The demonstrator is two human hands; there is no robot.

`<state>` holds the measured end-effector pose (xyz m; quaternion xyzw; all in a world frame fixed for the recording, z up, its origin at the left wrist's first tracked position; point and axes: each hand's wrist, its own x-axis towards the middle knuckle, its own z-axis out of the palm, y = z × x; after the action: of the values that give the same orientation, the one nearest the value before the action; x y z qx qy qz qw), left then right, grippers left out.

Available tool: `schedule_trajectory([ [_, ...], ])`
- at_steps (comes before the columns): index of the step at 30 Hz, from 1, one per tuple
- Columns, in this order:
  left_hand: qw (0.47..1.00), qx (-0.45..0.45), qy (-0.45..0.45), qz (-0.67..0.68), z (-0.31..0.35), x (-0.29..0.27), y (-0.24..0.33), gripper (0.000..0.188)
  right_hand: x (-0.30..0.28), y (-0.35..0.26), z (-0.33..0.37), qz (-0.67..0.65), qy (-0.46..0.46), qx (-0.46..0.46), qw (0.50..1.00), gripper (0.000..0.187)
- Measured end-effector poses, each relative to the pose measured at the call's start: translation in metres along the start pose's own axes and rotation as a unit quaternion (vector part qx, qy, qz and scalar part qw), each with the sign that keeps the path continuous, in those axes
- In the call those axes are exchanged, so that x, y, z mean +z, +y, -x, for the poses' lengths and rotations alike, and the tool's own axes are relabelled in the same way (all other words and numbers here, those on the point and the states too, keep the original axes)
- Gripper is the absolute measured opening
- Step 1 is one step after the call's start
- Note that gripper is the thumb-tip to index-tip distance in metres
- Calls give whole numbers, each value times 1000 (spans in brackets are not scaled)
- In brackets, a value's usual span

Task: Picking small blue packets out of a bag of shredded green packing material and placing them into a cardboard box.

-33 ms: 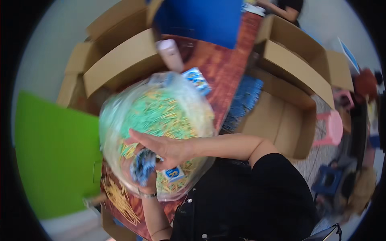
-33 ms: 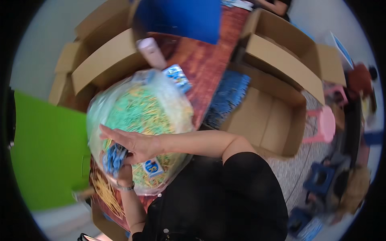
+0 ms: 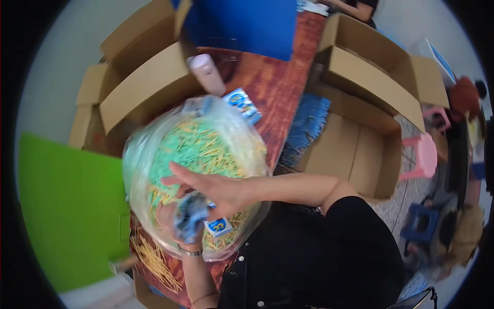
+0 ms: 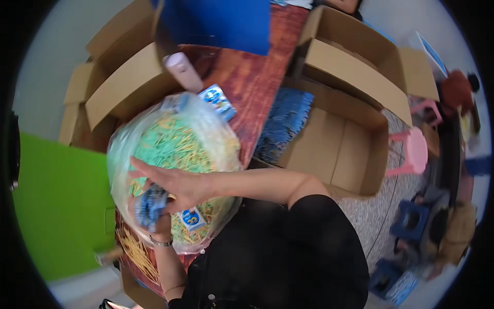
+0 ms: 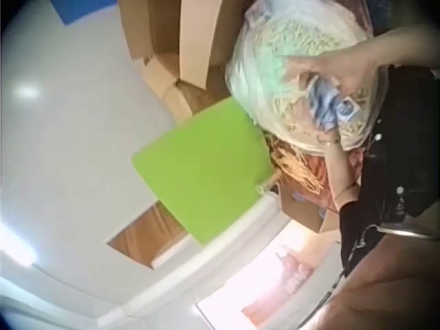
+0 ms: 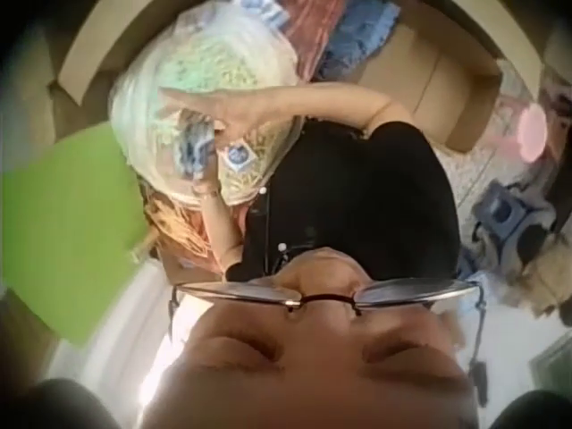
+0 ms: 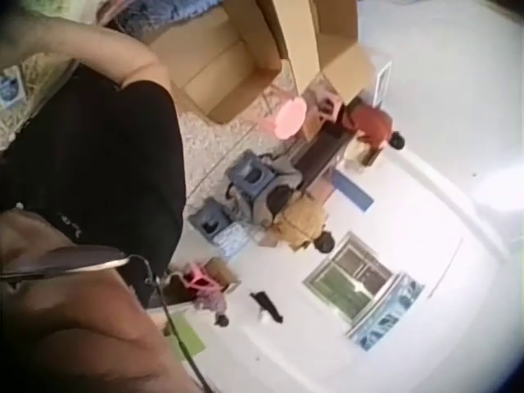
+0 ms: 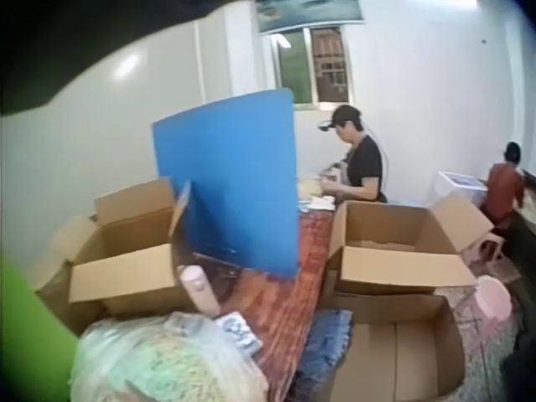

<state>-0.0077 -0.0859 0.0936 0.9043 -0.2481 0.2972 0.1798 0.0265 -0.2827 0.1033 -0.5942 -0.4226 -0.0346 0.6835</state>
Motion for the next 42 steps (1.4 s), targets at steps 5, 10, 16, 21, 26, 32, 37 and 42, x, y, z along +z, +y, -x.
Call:
schedule_trajectory([
  [5, 958, 142, -170, 182, -56, 89, 109, 48, -95, -40, 137, 117, 145, 197, 962, 70],
  [10, 946, 158, -175, 221, -59, 124, 144, 62, -160, 13, 317, 70, 486, 334, 805, 51],
  [16, 935, 84, -273, 208, -46, 117, 117, 53, -170, 170, 517, 228, 521, 471, 674, 52],
  [21, 938, 30, -300, 172, -37, 117, 114, 42, -177, 238, 469, 265, 550, 514, 603, 54],
  [26, 930, 10, -320, 183, -43, 125, 119, 40, -176, 252, 455, 253, 589, 500, 582, 51],
  [32, 914, 15, -346, 210, -45, 141, 120, 36, -201, 263, 464, 138, 562, 534, 616, 61],
  [37, 909, 14, -348, 230, -47, 141, 121, 34, -181, 255, 460, 434, 503, 528, 529, 81],
  [42, 914, 1, -343, 215, -44, 136, 119, 35, -178, 258, 450, 351, 594, 527, 496, 93],
])
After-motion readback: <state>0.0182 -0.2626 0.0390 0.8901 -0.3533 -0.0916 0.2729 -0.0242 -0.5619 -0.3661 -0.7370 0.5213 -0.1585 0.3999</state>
